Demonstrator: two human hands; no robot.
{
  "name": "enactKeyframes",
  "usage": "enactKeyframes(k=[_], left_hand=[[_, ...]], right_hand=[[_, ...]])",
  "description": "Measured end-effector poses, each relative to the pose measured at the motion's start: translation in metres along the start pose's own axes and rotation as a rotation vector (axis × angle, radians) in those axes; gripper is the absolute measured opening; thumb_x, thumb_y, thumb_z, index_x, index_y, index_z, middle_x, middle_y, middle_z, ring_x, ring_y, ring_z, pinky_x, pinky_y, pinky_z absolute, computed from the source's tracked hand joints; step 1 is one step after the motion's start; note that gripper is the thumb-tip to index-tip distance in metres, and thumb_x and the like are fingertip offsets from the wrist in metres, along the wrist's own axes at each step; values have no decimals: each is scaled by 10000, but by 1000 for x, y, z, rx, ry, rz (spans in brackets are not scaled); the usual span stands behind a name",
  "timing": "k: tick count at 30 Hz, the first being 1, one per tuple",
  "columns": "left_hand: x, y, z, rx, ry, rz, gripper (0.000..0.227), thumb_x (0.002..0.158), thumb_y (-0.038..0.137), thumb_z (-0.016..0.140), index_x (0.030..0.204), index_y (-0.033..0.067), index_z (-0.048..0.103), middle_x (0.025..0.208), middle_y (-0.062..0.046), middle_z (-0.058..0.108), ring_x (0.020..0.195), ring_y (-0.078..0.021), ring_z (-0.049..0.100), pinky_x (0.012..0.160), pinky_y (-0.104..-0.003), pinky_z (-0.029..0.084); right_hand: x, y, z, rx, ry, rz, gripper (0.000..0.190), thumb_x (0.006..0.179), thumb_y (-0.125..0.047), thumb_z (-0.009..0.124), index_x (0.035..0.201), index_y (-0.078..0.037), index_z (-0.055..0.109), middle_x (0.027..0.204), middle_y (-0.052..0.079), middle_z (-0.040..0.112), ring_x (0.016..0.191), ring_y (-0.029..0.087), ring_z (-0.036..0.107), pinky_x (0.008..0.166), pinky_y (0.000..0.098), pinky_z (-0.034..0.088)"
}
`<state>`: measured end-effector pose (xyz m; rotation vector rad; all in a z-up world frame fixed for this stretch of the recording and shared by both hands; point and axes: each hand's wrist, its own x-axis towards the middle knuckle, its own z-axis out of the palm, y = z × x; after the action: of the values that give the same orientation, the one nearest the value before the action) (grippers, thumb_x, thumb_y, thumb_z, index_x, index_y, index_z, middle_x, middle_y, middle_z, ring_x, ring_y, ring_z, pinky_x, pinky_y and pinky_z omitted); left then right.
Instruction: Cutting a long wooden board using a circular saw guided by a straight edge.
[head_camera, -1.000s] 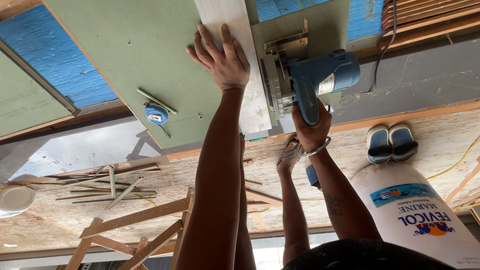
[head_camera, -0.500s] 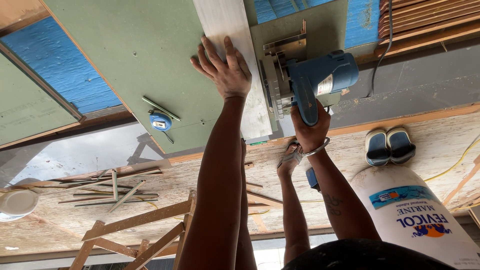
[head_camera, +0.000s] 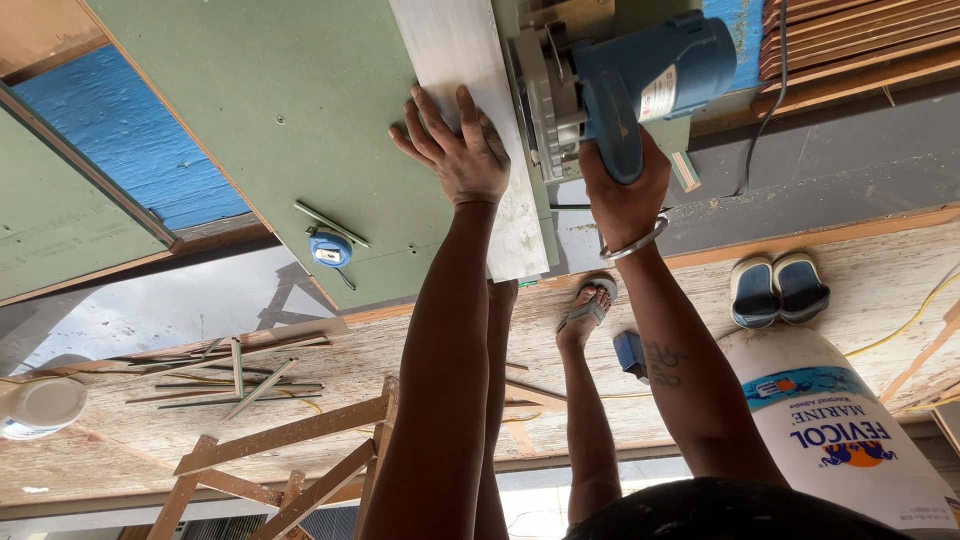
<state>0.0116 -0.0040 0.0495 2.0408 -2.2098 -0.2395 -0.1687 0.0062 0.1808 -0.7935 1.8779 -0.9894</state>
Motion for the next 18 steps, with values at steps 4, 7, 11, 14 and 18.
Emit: enactKeyframes(k=[4,7,11,14,18], left_hand=[[0,0,-2,-9,-15,3,549,1120,276,445,1604,282,184,1682,-240,88,1546,-464,175,1257,-790,71],[0,-1,-2,-17,-25,5,548,1110,286,433,1598,271,186,1669,-251,104,1538,-469,178,1247,-793,65],[0,-2,1,-9,-4,13,518,1115,300,408,1589,250,207,1652,-266,152,1532,-470,195,1247,-787,79],[2,-4,1,-15,17,25,466,1140,308,381,1580,251,239,1651,-259,184,1528,-455,217,1254,-770,102],[3,-4,-1,-29,65,40,433,1138,332,363,1558,271,275,1649,-239,204,1518,-450,238,1253,-753,121]], right_hand=[[38,-14,12,48,12,-19,101,970,-11,702,894,-35,640,685,-12,632,546,71,591,499,236,470],[69,-21,21,92,11,-22,111,958,-9,705,876,-40,637,649,-13,620,517,73,591,470,236,461],[115,-24,37,164,14,-95,148,962,-13,711,833,-40,645,617,-4,641,488,77,624,437,241,470],[127,-9,44,181,21,-290,214,1017,-8,757,858,-32,615,691,14,638,583,89,622,540,257,482],[67,-27,-3,95,10,-294,75,1027,-19,733,986,-22,671,813,25,705,690,94,681,612,252,525]])
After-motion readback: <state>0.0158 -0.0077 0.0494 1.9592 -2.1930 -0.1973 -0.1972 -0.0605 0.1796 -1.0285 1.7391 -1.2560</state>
